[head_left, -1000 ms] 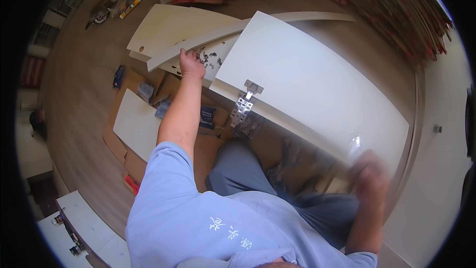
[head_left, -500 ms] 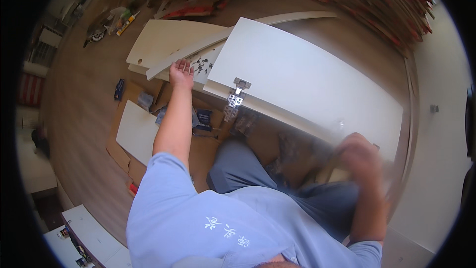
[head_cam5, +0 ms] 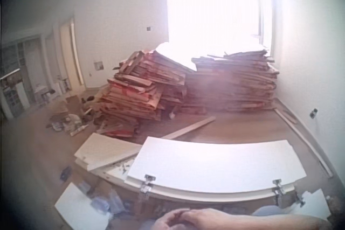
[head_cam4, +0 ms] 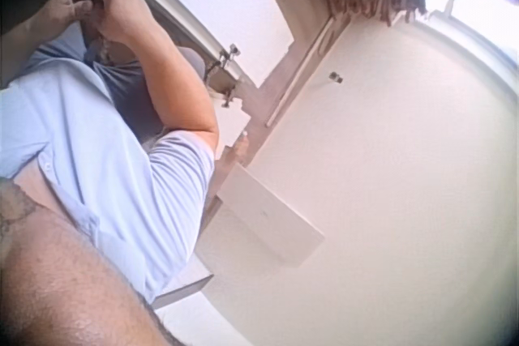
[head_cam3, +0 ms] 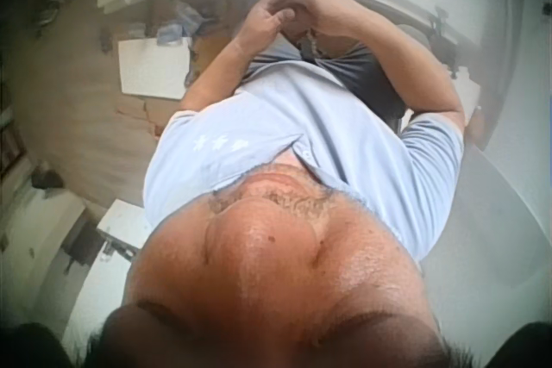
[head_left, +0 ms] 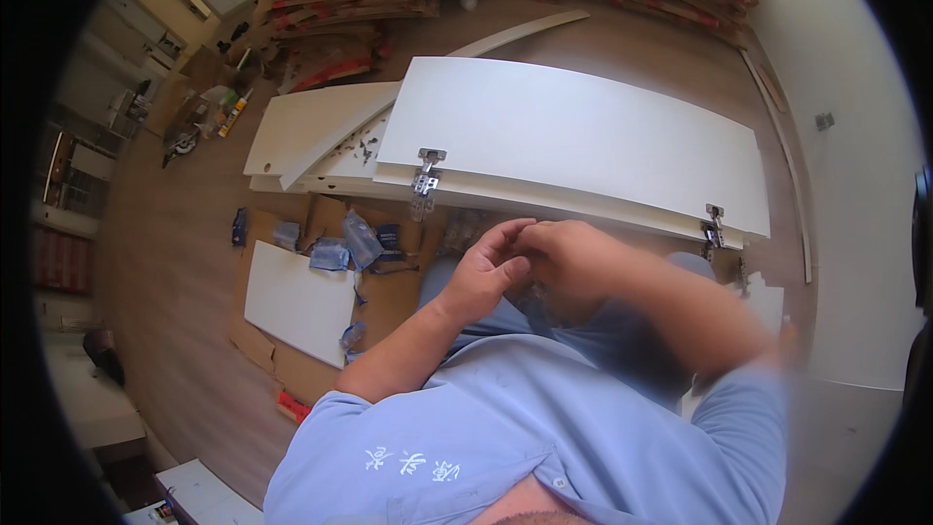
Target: The person sits on the floor and assembles a white cabinet door by attaching metal hinges. They use a cordless drill to secure the hinges with screws, then lift the door to attach it to the cabinet frame.
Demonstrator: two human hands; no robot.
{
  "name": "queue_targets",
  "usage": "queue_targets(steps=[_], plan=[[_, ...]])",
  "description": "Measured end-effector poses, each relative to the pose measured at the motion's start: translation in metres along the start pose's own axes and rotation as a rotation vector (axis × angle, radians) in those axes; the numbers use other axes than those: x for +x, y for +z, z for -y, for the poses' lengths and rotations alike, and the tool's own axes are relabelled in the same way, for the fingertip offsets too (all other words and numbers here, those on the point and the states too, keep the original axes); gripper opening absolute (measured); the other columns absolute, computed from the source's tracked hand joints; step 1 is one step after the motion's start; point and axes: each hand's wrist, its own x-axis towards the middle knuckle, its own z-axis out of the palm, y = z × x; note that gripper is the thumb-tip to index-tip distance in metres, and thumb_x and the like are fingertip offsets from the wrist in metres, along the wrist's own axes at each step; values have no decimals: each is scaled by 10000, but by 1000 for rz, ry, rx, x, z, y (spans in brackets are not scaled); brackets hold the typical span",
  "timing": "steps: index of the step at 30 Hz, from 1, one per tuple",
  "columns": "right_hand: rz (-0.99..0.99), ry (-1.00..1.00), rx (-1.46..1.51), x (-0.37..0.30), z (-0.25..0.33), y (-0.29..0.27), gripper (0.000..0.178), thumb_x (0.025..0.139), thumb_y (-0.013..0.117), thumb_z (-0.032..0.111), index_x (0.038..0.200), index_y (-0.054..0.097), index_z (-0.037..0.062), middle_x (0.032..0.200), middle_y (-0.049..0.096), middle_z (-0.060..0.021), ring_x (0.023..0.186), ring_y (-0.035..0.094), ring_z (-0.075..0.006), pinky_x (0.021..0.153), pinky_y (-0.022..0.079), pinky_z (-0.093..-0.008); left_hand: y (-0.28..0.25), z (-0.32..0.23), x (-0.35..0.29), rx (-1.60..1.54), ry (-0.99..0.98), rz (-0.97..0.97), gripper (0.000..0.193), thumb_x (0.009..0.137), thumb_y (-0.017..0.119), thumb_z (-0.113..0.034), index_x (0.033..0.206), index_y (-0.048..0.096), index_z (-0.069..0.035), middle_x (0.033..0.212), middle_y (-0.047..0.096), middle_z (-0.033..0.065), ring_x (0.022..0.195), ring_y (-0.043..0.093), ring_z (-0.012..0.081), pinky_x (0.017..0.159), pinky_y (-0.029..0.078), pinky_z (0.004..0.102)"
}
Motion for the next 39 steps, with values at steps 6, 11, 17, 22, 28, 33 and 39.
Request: queue_targets(steps=[6,11,17,22,28,33,39], plan=[[127,97,3,-9,22,17,231,927,640,247,1043,651,48,950,719,-197,901,682,-421,790,541,-492,-6,13,-46,29,-149,-136,451,961,734,-229,1329,554,-43,1218,650,68,1107,649,173,921,578,357],[27,96,180,-9,20,22,193,933,606,194,1052,659,51,917,707,-205,862,681,-411,769,546,-460,2,15,-59,-220,-92,-305,263,980,698,-149,1214,621,-60,1083,704,47,928,708,178,815,616,330],[-19,287,504,1,9,3,188,1008,587,187,1075,658,26,819,629,-35,771,554,-112,708,493,-298,-25,10,-63,-50,-137,-356,103,1017,635,-147,1108,639,-100,784,575,-18,616,506,77,530,411,219],[-78,233,538,-21,11,-35,199,1054,554,201,1039,664,36,770,564,24,704,500,-79,638,449,-258,-131,41,-97,412,-90,-732,154,1020,578,-172,1085,667,-65,791,594,-9,630,505,71,554,419,238],[-614,6,976,-118,-47,-94,182,1043,574,179,1031,643,10,739,560,10,615,510,-83,554,416,-229,-272,114,-211,920,-213,-1029,227,974,640,-158,1106,681,22,1014,705,107,924,636,186,847,517,341],[-1289,534,796,-269,-177,-5,217,1032,550,244,994,647,53,677,552,2,572,499,-98,522,388,-248,-334,166,-279,1033,-711,-830,280,911,666,-82,1174,687,11,919,708,109,746,633,189,655,522,345],[-1529,1421,1065,-414,-207,247,194,990,562,222,883,630,75,634,543,-31,493,490,-127,409,365,-304,-386,168,-251,1330,-761,-564,376,918,673,-141,1251,661,34,1127,728,163,1018,682,268,910,521,384]])
